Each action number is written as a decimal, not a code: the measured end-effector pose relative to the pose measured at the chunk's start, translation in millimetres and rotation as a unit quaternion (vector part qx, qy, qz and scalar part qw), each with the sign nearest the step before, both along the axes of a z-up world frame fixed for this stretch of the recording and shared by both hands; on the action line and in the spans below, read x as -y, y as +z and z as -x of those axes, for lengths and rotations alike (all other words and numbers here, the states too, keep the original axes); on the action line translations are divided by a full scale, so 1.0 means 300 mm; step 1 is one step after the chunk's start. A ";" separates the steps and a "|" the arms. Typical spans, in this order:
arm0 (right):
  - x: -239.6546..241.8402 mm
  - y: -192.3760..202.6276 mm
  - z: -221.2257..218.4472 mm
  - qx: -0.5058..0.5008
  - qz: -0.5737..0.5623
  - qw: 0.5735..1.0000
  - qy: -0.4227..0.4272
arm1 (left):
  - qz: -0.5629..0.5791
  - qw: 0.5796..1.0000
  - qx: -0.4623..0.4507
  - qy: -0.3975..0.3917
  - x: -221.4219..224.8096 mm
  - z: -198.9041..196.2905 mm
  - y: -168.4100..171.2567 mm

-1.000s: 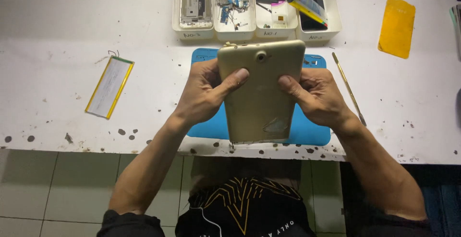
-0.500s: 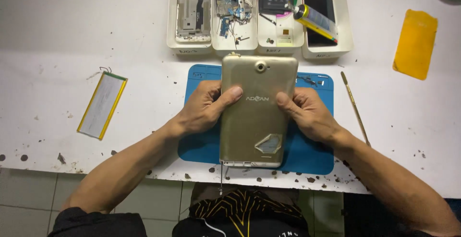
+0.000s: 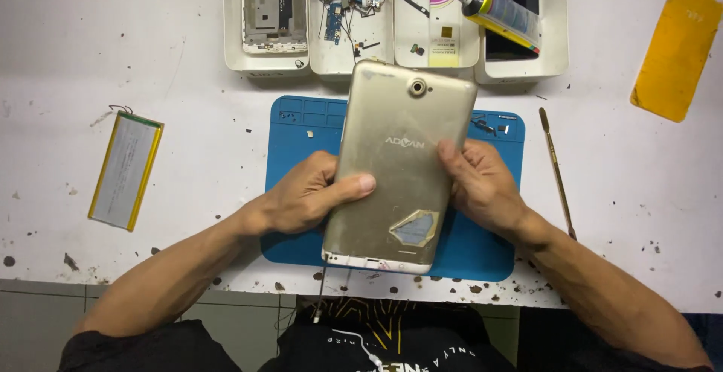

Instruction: Disassembling a tablet by removing the back cover and inspecting internal components

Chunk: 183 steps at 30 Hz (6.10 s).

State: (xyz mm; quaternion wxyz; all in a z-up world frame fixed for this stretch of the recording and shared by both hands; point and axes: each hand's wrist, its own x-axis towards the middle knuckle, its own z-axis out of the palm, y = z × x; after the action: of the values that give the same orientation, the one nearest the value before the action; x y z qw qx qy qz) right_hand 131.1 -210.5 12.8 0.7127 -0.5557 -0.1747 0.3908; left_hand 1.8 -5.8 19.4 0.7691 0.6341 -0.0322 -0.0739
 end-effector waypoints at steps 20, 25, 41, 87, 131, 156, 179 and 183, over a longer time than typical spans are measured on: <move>0.085 -0.079 0.000 0.176 0.040 0.972 0.152 | -0.030 0.994 0.102 0.035 -0.007 0.006 -0.062; 0.117 -0.156 -0.039 0.153 0.041 0.974 0.161 | -0.022 0.995 0.094 -0.004 -0.018 0.016 -0.030; 0.101 0.013 -0.039 0.156 -0.008 0.967 0.202 | -0.045 0.993 0.093 -0.052 -0.025 0.021 -0.096; 0.228 -0.093 -0.104 -0.179 -0.057 0.911 0.367 | -0.516 0.670 0.523 0.105 -0.184 0.109 0.211; 0.151 0.283 0.076 0.794 0.220 0.518 0.228 | -0.330 0.835 0.440 0.030 -0.192 0.139 0.084; 0.007 0.259 0.155 0.798 0.075 0.572 0.176 | -0.351 0.821 0.451 0.001 -0.173 0.136 0.110; -0.146 0.286 0.218 0.827 0.150 0.491 0.227 | -0.584 0.659 0.474 -0.007 -0.247 0.196 0.119; -0.175 0.287 0.231 0.828 0.151 0.483 0.240 | -0.558 0.672 0.487 0.009 -0.246 0.185 0.094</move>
State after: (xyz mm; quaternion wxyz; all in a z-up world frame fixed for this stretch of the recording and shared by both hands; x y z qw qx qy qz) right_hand 61.8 -158.2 98.8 0.0220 -0.6576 -0.7494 -0.0739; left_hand -53.8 67.9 47.6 0.1478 0.8914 -0.3491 0.2485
